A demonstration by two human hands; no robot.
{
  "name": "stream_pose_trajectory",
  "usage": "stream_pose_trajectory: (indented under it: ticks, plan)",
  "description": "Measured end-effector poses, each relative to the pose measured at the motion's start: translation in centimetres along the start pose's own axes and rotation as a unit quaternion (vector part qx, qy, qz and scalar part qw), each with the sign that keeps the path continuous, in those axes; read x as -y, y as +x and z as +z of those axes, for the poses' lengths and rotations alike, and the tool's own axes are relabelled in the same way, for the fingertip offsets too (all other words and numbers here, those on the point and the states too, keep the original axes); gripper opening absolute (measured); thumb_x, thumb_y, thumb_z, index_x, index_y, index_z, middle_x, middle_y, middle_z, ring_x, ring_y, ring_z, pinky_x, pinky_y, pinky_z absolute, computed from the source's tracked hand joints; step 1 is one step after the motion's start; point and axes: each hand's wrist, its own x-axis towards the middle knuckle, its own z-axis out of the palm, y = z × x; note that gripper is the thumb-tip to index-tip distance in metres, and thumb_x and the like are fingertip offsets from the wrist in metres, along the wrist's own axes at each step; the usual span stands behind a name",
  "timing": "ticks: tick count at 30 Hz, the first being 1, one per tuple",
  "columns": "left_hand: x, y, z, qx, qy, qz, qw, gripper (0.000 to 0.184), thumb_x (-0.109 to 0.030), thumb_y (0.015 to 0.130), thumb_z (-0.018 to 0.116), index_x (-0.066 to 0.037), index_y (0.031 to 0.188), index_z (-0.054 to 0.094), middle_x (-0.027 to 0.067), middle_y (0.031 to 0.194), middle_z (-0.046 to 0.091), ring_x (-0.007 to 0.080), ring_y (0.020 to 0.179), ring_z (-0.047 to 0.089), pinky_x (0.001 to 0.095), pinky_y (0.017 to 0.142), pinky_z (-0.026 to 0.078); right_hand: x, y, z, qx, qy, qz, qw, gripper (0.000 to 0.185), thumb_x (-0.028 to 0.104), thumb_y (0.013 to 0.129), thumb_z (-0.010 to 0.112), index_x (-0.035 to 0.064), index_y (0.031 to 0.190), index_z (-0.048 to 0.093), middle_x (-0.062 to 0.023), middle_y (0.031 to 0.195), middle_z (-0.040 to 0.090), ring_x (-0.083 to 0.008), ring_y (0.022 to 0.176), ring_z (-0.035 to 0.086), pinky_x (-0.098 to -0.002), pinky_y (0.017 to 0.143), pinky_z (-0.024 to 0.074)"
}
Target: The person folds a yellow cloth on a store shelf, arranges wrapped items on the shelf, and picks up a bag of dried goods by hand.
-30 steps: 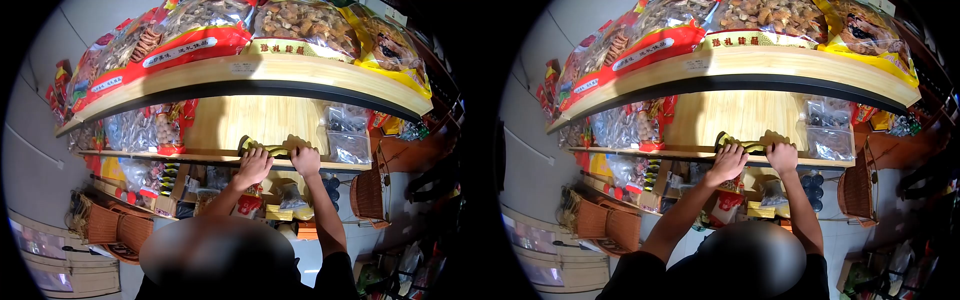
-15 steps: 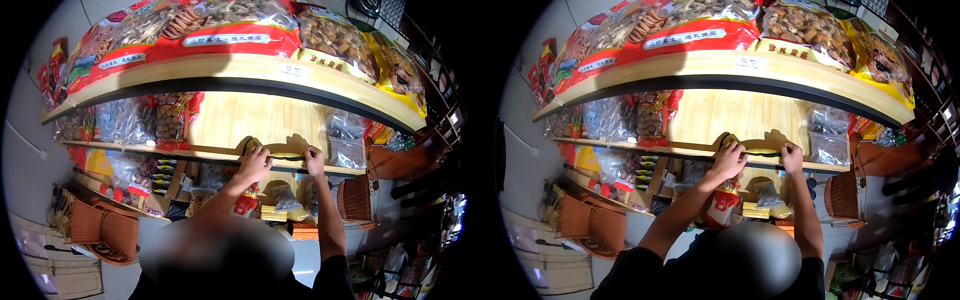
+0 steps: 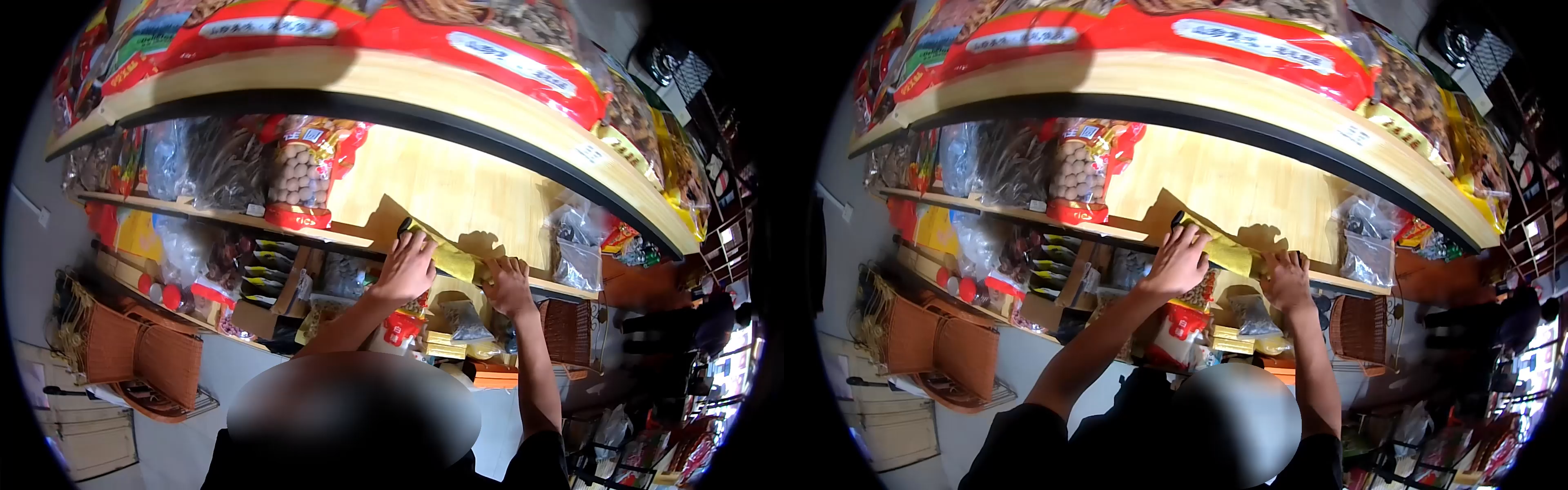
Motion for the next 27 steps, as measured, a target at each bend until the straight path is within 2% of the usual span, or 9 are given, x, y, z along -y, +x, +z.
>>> stream_pose_trajectory:
  ticks: [4,8,12,17,19,20,21,24,27]
  plan:
    - [2.1,-1.0,-1.3,-0.020,0.003,-0.004,1.000,0.028,-0.020,0.087,0.061,-0.006,0.111,0.063,0.0127,0.117,0.053,0.0286,0.114,0.047,0.0432,0.091,0.036,2.8,1.7,0.8,0.013,0.029,-0.023,0.999,0.044,0.021,0.084,0.065,0.0113,0.126,0.055,-0.0154,0.117,0.059,-0.0355,0.114,0.054,-0.0496,0.105,0.0362]
    - [4.6,-1.9,-4.4,-0.087,0.008,-0.009,0.996,0.016,-0.019,0.087,0.060,-0.006,0.096,0.062,0.0103,0.108,0.057,0.0288,0.110,0.049,0.0438,0.093,0.035,7.0,4.3,0.6,0.014,0.102,-0.049,0.993,0.038,0.023,0.085,0.064,0.0083,0.120,0.057,-0.0178,0.112,0.062,-0.0363,0.112,0.056,-0.0483,0.098,0.0437]
    - [5.7,-2.8,-8.8,-0.102,0.068,-0.013,0.992,0.015,-0.017,0.086,0.060,-0.005,0.095,0.061,0.0124,0.101,0.057,0.0298,0.104,0.053,0.0448,0.092,0.036,10.5,6.7,0.7,0.030,0.154,-0.090,0.984,0.039,0.023,0.086,0.063,0.0051,0.120,0.056,-0.0209,0.112,0.062,-0.0396,0.107,0.058,-0.0471,0.094,0.0475]
    - [9.0,-4.1,-7.5,-0.112,0.100,-0.021,0.988,0.020,-0.014,0.084,0.059,-0.005,0.102,0.059,0.0130,0.103,0.057,0.0313,0.103,0.054,0.0450,0.091,0.039,12.7,8.2,2.3,0.009,0.137,-0.121,0.983,0.044,0.023,0.084,0.064,0.0032,0.122,0.055,-0.0239,0.114,0.061,-0.0417,0.108,0.058,-0.0461,0.098,0.0468]
    - [9.5,-4.1,-7.7,0.005,0.041,-0.056,0.998,0.024,-0.009,0.082,0.057,-0.005,0.105,0.056,0.0137,0.104,0.057,0.0321,0.104,0.055,0.0456,0.091,0.041,12.4,8.0,3.0,0.001,0.118,-0.117,0.986,0.044,0.022,0.083,0.064,0.0022,0.122,0.056,-0.0238,0.115,0.061,-0.0412,0.111,0.057,-0.0459,0.099,0.0464]
    - [9.3,-4.1,-7.5,0.004,0.046,-0.066,0.997,0.026,-0.005,0.080,0.056,-0.004,0.106,0.055,0.0141,0.105,0.057,0.0325,0.105,0.056,0.0449,0.092,0.042,12.1,7.7,3.3,-0.017,0.122,-0.118,0.985,0.044,0.021,0.083,0.065,0.0021,0.121,0.056,-0.0230,0.115,0.061,-0.0404,0.112,0.056,-0.0460,0.099,0.0464]
    - [9.4,-4.1,-6.8,0.006,0.044,-0.061,0.997,0.026,-0.005,0.080,0.056,-0.004,0.106,0.055,0.0141,0.105,0.057,0.0325,0.105,0.056,0.0449,0.092,0.042,12.0,7.3,3.2,-0.034,0.127,-0.117,0.984,0.044,0.020,0.083,0.065,0.0021,0.121,0.056,-0.0221,0.115,0.061,-0.0395,0.114,0.056,-0.0462,0.099,0.0463]
    - [9.7,-4.2,-4.3,-0.088,0.080,0.014,0.993,0.027,-0.005,0.077,0.057,-0.004,0.104,0.055,0.0142,0.102,0.057,0.0322,0.104,0.057,0.0443,0.093,0.042,11.0,6.3,3.0,-0.045,0.115,-0.096,0.988,0.043,0.021,0.082,0.068,0.0031,0.120,0.057,-0.0196,0.115,0.061,-0.0378,0.115,0.055,-0.0463,0.097,0.0468]
    - [9.2,-3.5,-2.8,-0.090,0.104,0.066,0.988,0.030,-0.005,0.075,0.058,-0.002,0.105,0.055,0.0149,0.098,0.057,0.0320,0.100,0.057,0.0441,0.091,0.042,9.1,5.4,3.3,-0.063,0.113,-0.087,0.988,0.042,0.022,0.081,0.069,0.0035,0.118,0.058,-0.0183,0.114,0.061,-0.0372,0.113,0.056,-0.0462,0.095,0.0474]
